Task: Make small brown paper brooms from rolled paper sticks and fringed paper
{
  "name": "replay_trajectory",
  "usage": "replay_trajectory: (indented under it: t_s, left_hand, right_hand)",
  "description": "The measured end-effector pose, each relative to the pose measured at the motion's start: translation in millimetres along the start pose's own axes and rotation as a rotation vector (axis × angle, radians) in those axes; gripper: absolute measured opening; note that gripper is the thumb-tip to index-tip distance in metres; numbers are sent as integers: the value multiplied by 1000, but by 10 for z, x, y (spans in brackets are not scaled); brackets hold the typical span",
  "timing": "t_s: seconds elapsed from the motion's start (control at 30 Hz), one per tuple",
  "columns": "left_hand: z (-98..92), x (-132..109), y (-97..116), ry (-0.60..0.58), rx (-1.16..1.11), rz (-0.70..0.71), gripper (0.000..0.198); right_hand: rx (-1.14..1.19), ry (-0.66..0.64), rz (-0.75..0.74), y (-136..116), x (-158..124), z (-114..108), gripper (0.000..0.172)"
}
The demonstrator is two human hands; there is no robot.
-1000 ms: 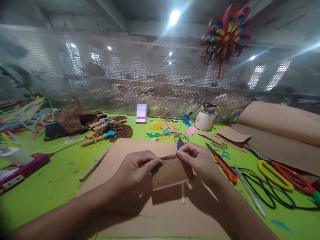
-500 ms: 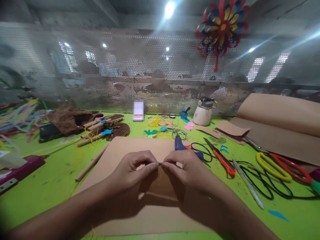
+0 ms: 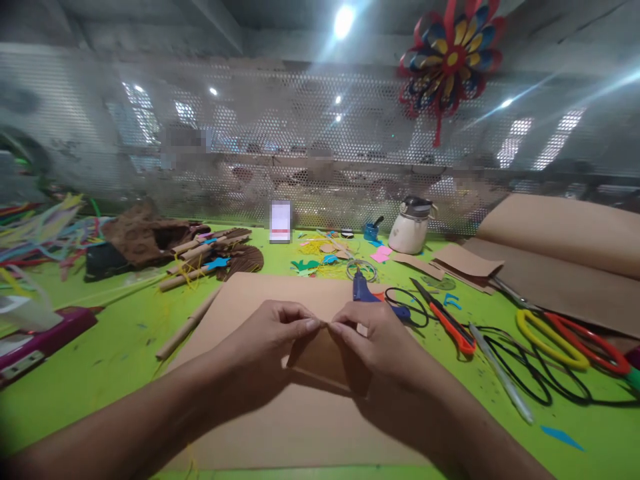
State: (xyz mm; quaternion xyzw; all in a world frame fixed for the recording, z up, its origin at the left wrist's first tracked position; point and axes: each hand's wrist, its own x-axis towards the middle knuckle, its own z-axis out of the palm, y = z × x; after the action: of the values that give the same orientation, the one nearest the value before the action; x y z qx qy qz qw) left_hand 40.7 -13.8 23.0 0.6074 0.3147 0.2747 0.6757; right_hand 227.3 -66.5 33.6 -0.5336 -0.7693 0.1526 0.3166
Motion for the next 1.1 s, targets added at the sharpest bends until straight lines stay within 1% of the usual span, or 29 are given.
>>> replay_trajectory:
  t_s: [0.1,0.23,0.3,0.4,0.57,0.67,0.83,1.0,1.1]
  left_hand:
    - [20,-18,-21,23,-58,17,28]
    - [39,-11,-44,28,-57,45,26]
    - [49,-13,-58,8,-98,37,23]
    - [50,-11,-85,-21,-169,7,24]
    - [13,32,-95,-23,-84,-50,28]
    - [30,15,-70,2,-73,-43,30]
    - [90,-28,-71,60,-58,-14,24]
    - [67,17,-148,91,-30,43,19]
    - [34,44,-168,103,4,32,20]
  right_hand:
    - [-11,12,-11,14,-9,23,23]
    - [43,9,43,-12,2,4,21]
    - [121,-26,94,-27,12,-12,22]
    - [258,-83,171,-38,19,-8,28]
    - [520,-108,332,-19,8,76,31]
    - [627,-101,376,33,8,132,34]
    - [636,-77,368,88,24,175,32]
    - [582,-10,371,1,36,199,28]
    - [569,11,381,-47,26,243,27]
